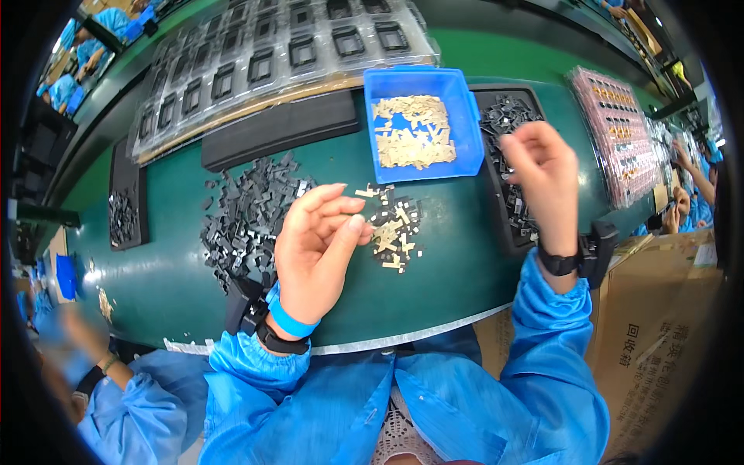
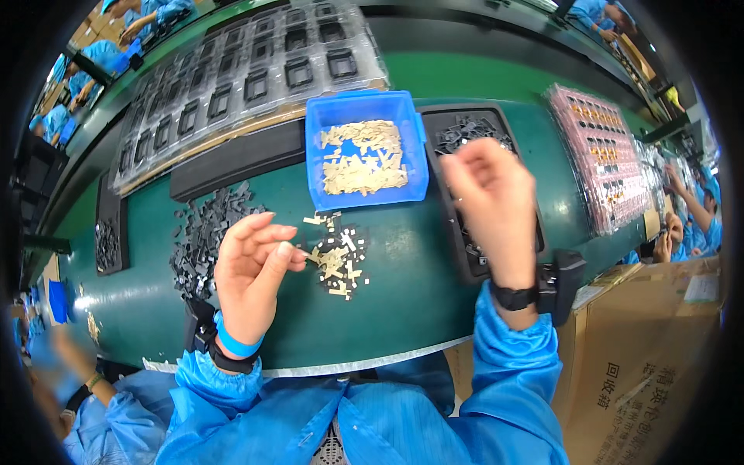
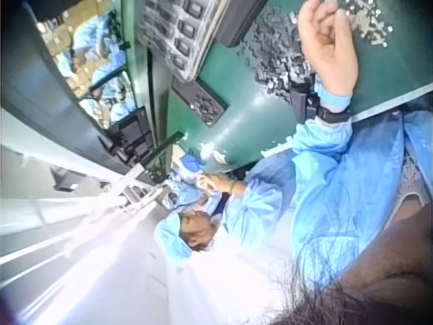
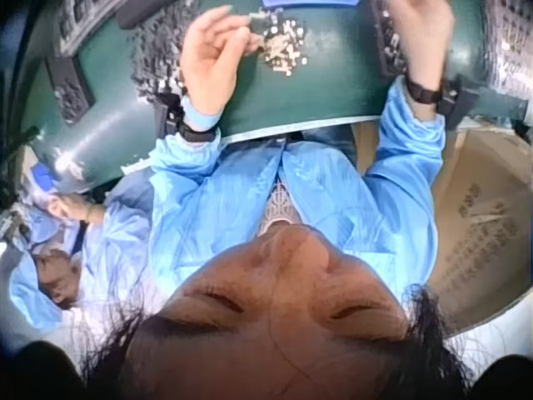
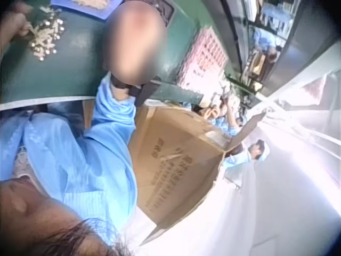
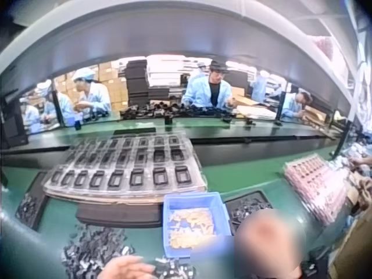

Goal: Manually assemble small gold-colored metal contacts onto black plastic base components at a factory assembly station.

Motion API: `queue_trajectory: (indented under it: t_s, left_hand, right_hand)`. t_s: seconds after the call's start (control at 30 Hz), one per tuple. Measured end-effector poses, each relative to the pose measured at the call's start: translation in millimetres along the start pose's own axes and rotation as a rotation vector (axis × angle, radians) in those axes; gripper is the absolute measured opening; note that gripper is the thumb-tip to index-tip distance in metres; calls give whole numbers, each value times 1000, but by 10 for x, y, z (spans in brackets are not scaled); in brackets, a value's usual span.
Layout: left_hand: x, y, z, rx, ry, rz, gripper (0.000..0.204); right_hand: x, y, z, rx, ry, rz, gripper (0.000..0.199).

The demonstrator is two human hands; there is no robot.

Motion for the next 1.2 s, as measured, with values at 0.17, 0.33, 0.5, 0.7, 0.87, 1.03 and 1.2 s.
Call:
queue_trajectory:
  t_s: [0.17,0.33,0.5,0.7,0.87,1.03,1.2]
  left_hand:
    - [26,-31,2,-28,-21,-43,30]
    - [33,-86,-4,-10,-15,-78,28]
    - [37,-69,23,-35,-23,-57,27]
    - [32,-64,36,-47,-32,-49,26]
    - [41,-59,59,-58,-47,-43,26]
    - [7,-16,115,-72,-120,4,24]
    - [-110,185,259,-210,-351,245,34]
  right_hand:
    - [42,-344,-137,-516,-105,-182,14]
    - [-466,313,187,-323,-266,192,17]
    - [-784,1015,46,-428,-279,655,20]
    - [-763,1080,1,-480,-316,620,17]
    - [-719,1082,-18,-466,-252,649,14]
    - [-661,951,129,-237,-135,688,13]
    - [-668,1093,61,289,353,856,11]
Point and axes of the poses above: each hand's wrist, its own x-axis towards the middle knuckle, its own y-axis out of the palm, z = x × y, the point moved 8 cm from there along x, towards the middle knuckle, and after that the axes turned 10 degrees about y, right-handed, at the moved point
